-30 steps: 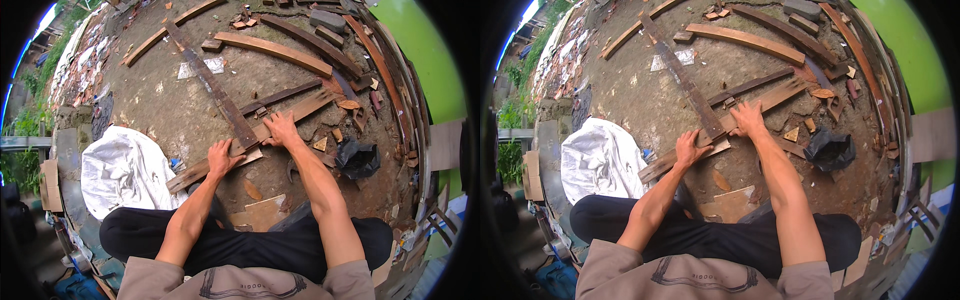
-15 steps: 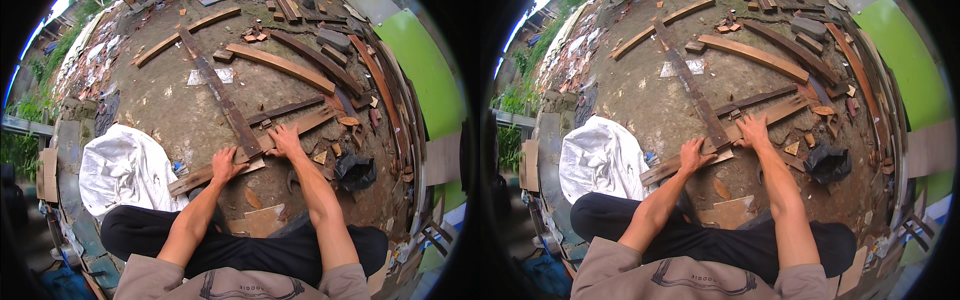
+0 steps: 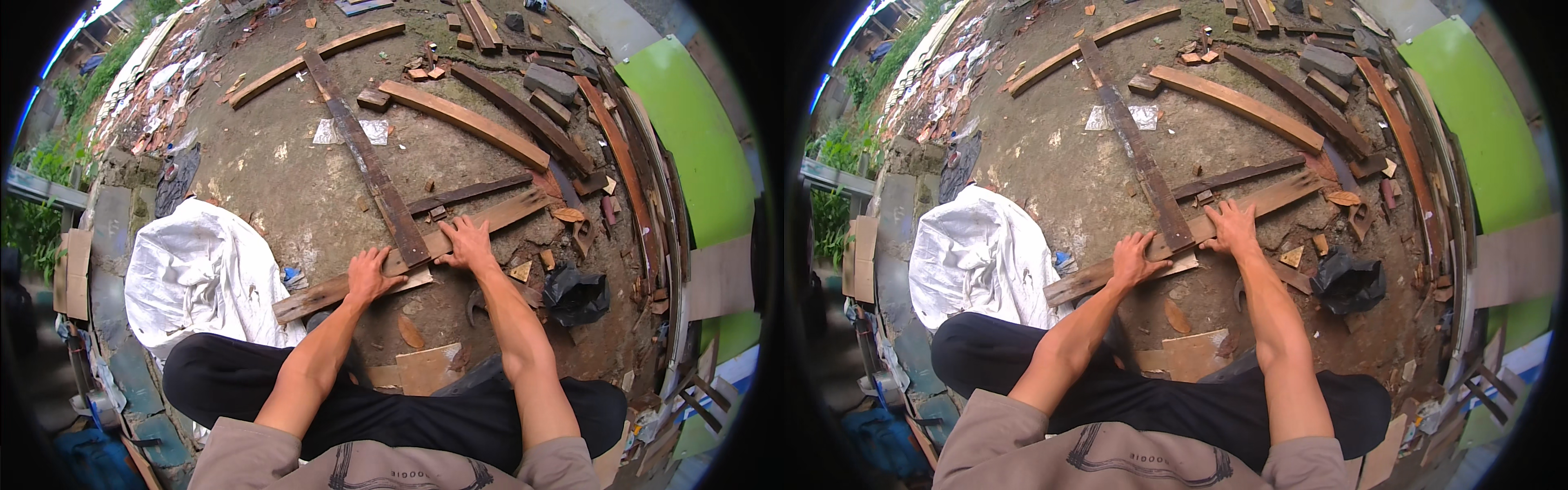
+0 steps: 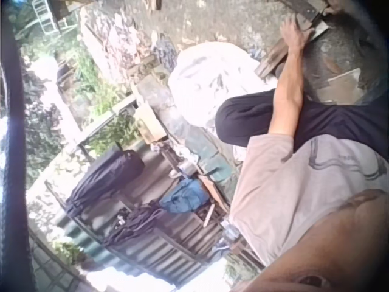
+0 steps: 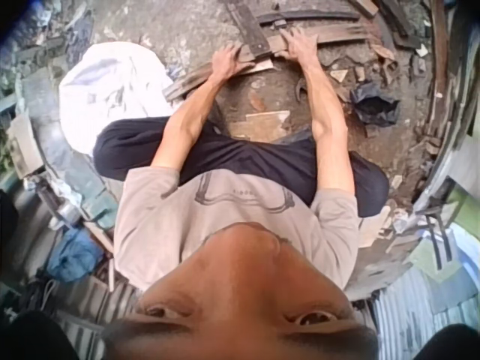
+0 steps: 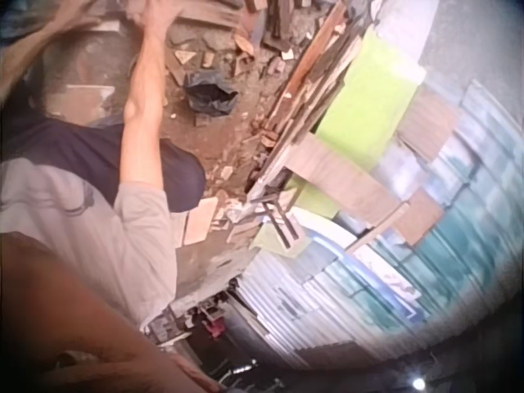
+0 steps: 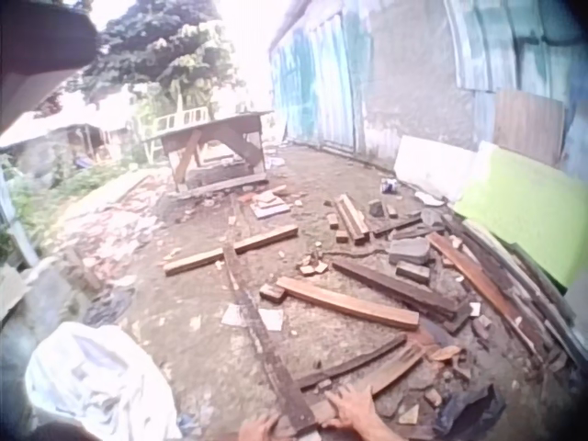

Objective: The person sits on the ground and uses a hammer to drive nails into wooden planks, joining them into a frame. The person repeatedly aligns pieces, hammers nails, and lifts the assembled frame to inspect the joints.

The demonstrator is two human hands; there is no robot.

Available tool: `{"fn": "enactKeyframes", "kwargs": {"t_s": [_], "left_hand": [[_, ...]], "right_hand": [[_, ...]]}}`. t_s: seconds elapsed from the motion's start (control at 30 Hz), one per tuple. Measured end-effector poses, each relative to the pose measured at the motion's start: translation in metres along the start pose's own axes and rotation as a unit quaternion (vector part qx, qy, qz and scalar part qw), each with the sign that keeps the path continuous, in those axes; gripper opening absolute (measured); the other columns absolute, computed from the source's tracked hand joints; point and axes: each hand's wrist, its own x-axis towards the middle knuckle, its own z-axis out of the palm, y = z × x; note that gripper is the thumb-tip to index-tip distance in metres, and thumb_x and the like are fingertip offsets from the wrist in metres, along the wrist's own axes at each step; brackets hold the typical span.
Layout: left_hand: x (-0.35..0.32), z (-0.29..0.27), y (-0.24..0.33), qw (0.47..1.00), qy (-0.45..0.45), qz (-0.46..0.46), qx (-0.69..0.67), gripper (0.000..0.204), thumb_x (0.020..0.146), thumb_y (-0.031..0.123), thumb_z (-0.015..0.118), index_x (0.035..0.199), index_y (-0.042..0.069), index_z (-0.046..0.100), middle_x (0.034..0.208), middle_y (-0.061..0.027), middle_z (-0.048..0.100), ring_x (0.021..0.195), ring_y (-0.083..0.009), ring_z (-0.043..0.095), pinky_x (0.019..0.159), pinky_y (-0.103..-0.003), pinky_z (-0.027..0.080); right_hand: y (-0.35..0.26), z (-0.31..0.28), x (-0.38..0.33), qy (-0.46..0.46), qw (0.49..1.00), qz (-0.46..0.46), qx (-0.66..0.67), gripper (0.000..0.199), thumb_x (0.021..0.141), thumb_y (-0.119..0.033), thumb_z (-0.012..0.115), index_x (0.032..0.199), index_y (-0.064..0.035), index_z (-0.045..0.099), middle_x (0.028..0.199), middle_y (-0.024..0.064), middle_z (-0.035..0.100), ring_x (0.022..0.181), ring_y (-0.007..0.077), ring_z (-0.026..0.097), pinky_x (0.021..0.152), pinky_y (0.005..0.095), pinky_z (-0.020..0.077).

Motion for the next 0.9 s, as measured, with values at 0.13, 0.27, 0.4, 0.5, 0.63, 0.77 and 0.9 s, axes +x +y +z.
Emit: {"fn": "enactKeyframes", "kwargs": {"t_s": [0.13,0.27,0.4,0.5,0.63,0.77,0.9], "left_hand": [[0.003,-0.002,0.002,1.000,-0.016,-0.004,0.003,0.086,0.064,0.065,0.081,0.130,0.012,0.064,0.106,-0.0090,0.061,0.100,-0.0272,0.058,0.086,-0.040,0.045],[0.001,-0.006,-0.004,0.999,-0.043,-0.004,0.016,0.087,0.067,0.065,0.079,0.134,0.012,0.059,0.111,-0.0103,0.060,0.107,-0.0262,0.058,0.087,-0.040,0.045],[-0.012,-0.008,-0.018,0.999,-0.041,-0.020,0.016,0.092,0.068,0.069,0.076,0.134,0.009,0.057,0.116,-0.0107,0.062,0.113,-0.0266,0.058,0.090,-0.041,0.045],[-0.017,-0.013,-0.021,0.996,-0.064,-0.046,0.040,0.093,0.068,0.073,0.073,0.132,0.008,0.058,0.115,-0.0117,0.064,0.112,-0.0281,0.060,0.090,-0.043,0.046],[-0.012,-0.016,-0.019,0.993,-0.095,-0.058,0.036,0.091,0.066,0.076,0.072,0.125,0.007,0.061,0.111,-0.0140,0.066,0.108,-0.0307,0.062,0.089,-0.044,0.047],[-0.007,-0.024,-0.021,0.990,-0.125,-0.067,0.021,0.089,0.065,0.077,0.073,0.118,0.006,0.063,0.109,-0.0156,0.066,0.108,-0.0315,0.062,0.090,-0.044,0.047],[0.000,-0.045,-0.016,0.985,-0.160,-0.053,0.033,0.088,0.062,0.077,0.075,0.114,0.007,0.065,0.105,-0.0177,0.069,0.102,-0.0348,0.067,0.085,-0.047,0.052]], "right_hand": [[-0.001,0.011,-0.002,0.014,0.999,0.015,-0.029,0.100,0.074,-0.071,0.071,0.154,-0.0241,0.033,0.149,0.0093,0.042,0.144,0.0278,0.032,0.112,0.0683,0.0252],[-0.011,0.007,0.001,-0.010,1.000,-0.008,-0.024,0.112,0.074,-0.072,0.071,0.159,-0.0172,0.023,0.156,0.0111,0.036,0.149,0.0297,0.027,0.119,0.0622,0.0185],[-0.033,0.001,-0.001,0.000,0.996,-0.089,0.026,0.124,0.066,-0.078,0.072,0.159,-0.0145,0.020,0.153,0.0151,0.040,0.147,0.0315,0.029,0.119,0.0623,0.0158],[-0.047,0.004,0.001,0.001,0.997,-0.060,0.045,0.129,0.065,-0.078,0.073,0.158,-0.0060,0.019,0.151,0.0180,0.041,0.146,0.0331,0.031,0.119,0.0619,0.0163],[-0.051,0.009,0.005,0.008,0.998,-0.053,0.037,0.131,0.066,-0.078,0.072,0.157,-0.0024,0.018,0.150,0.0170,0.042,0.145,0.0328,0.032,0.117,0.0620,0.0185],[-0.055,0.012,-0.001,0.081,0.992,-0.089,0.033,0.125,0.068,-0.072,0.074,0.158,-0.0062,0.018,0.153,0.0138,0.038,0.145,0.0306,0.031,0.117,0.0614,0.0208],[-0.069,0.018,-0.006,0.184,0.965,-0.184,-0.025,0.107,0.071,-0.058,0.081,0.156,-0.0197,0.027,0.157,0.0111,0.031,0.148,0.0298,0.025,0.118,0.0578,0.0227]]}}
